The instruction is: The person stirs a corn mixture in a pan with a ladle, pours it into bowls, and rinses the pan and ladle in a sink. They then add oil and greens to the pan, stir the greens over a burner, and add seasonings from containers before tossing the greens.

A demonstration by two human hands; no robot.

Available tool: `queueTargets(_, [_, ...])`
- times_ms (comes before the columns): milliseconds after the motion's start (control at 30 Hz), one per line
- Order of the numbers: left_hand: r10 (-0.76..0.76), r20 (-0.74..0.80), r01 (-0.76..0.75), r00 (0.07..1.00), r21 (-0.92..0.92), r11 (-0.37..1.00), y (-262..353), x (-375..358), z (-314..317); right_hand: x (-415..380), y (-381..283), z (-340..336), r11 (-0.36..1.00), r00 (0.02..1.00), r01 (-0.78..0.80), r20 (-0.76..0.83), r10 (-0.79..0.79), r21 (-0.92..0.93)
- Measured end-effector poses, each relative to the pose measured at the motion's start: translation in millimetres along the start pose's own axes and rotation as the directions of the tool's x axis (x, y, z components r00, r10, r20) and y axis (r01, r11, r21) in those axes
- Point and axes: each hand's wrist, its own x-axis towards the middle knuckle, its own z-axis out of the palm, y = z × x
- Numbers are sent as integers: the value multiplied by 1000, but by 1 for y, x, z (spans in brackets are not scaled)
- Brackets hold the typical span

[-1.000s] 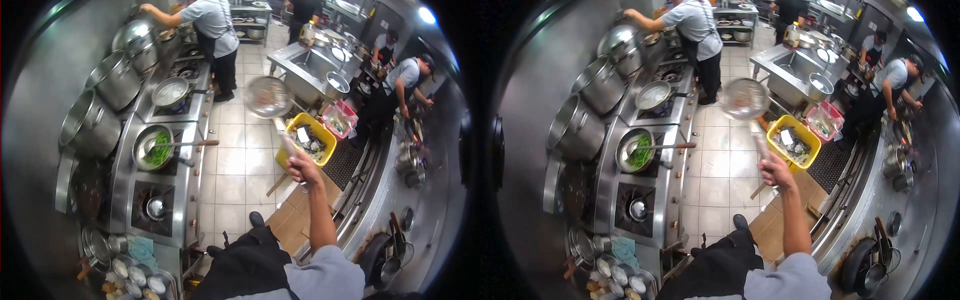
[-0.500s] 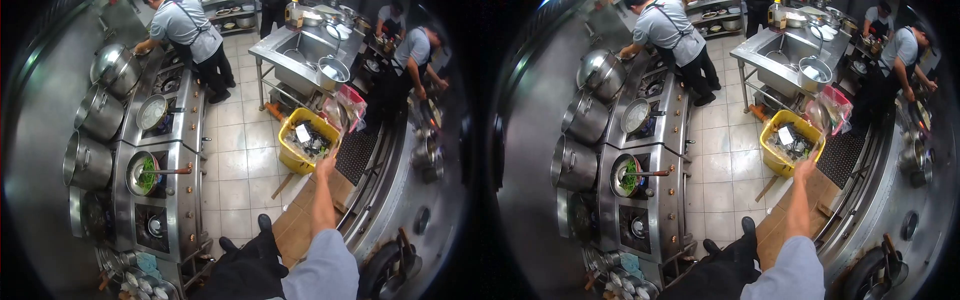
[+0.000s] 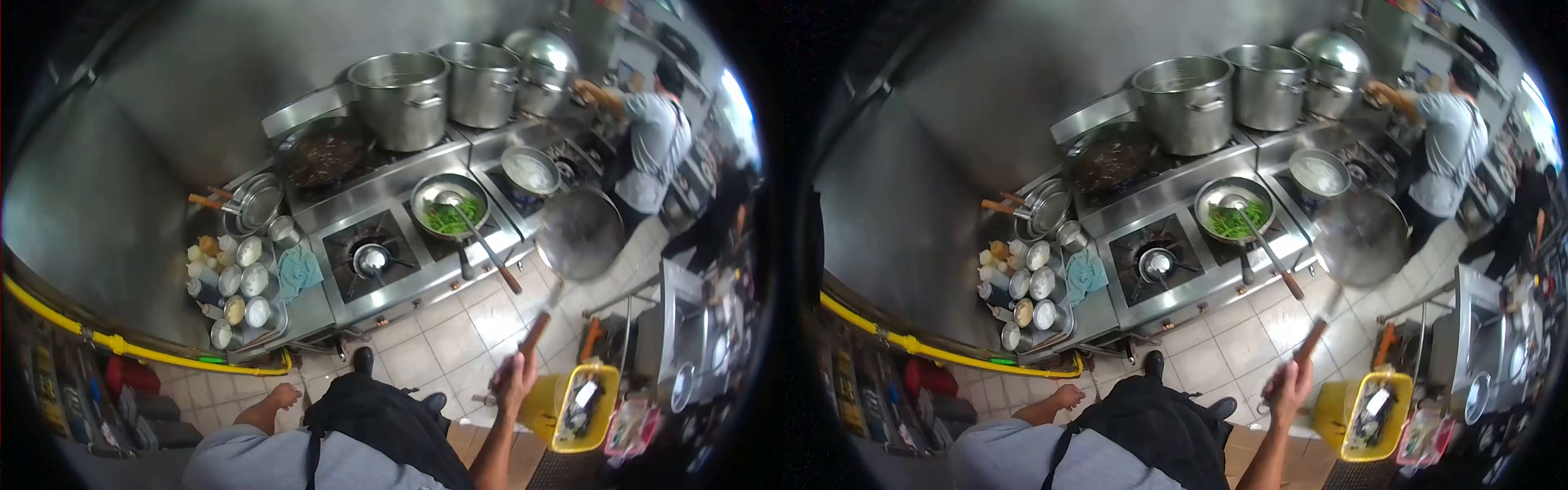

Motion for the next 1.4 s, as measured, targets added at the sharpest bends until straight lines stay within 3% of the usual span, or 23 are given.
queueTargets(100, [-13,43,19,999,-152,988,-25,23,6,46,-24,125,996,956,6,291,21,-93])
queueTargets(133, [-7,35,13,999,-161,987,-37,29,2,68,-23,164,960,926,103,378,4,-262])
queueTargets(167, [184,19,-182,983,-90,979,-62,41,2,92,-18,202,889,890,205,455,4,-409])
queueTargets(233, [533,14,-533,846,54,844,-111,73,-2,139,6,294,505,754,646,579,-310,-572])
queueTargets(333, [442,-44,-444,896,-64,894,-130,60,-12,192,27,418,260,706,708,661,-255,-656])
queueTargets(433, [592,-96,-598,800,-49,800,-151,64,-26,244,62,498,117,708,706,689,-157,-699])
queueTargets(500, [508,-155,-489,847,-600,633,-192,85,-8,254,78,530,48,741,670,664,-97,-741])
queueTargets(533, [508,-154,-487,847,-607,628,-199,94,-1,264,96,538,88,756,654,650,-77,-751])
queueTargets(567, [234,-40,-201,971,-664,720,-202,100,9,273,115,544,125,771,635,634,-53,-762])
queueTargets(600, [-62,94,110,994,-680,725,-206,101,19,279,134,547,264,782,593,623,38,-760])
queueTargets(633, [-64,105,118,992,-683,721,-211,99,26,266,135,553,256,781,594,623,46,-763])
queueTargets(667, [391,-342,-471,855,-195,860,-210,94,26,247,130,562,523,808,386,552,206,-760])
queueTargets(700, [836,-394,-690,381,481,541,-209,90,23,224,121,572,710,780,107,502,375,-696])
queueTargets(733, [835,-393,-693,385,475,543,-211,91,24,204,114,583,724,771,-4,459,442,-690])
queueTargets(767, [456,-383,-476,804,45,878,-210,91,28,199,119,589,720,770,-7,455,447,-694])
queueTargets(800, [-18,-132,-26,991,-328,944,-214,92,32,193,124,592,757,741,-92,464,486,-647])
queueTargets(833, [-24,-127,-19,992,-329,944,-218,93,33,187,129,597,784,708,-178,476,521,-594])
queueTargets(900, [357,-177,-357,917,30,933,-224,95,34,169,130,607,787,701,-234,462,543,-571])
queueTargets(933, [352,-179,-353,919,29,935,-227,95,34,164,132,611,803,678,-271,487,551,-531])
queueTargets(1100, [415,-146,-316,898,443,839,-219,112,22,147,141,628,831,639,-345,539,549,-437])
queueTargets(1233, [461,-239,-325,855,446,834,-212,118,20,142,140,634,840,626,-372,562,541,-395])
queueTargets(1333, [477,-107,-372,872,487,790,-196,122,6,141,134,631,835,570,-398,611,550,-380])
queueTargets(1400, [293,-251,-289,922,54,956,-200,128,6,143,131,630,833,544,-429,637,547,-349])
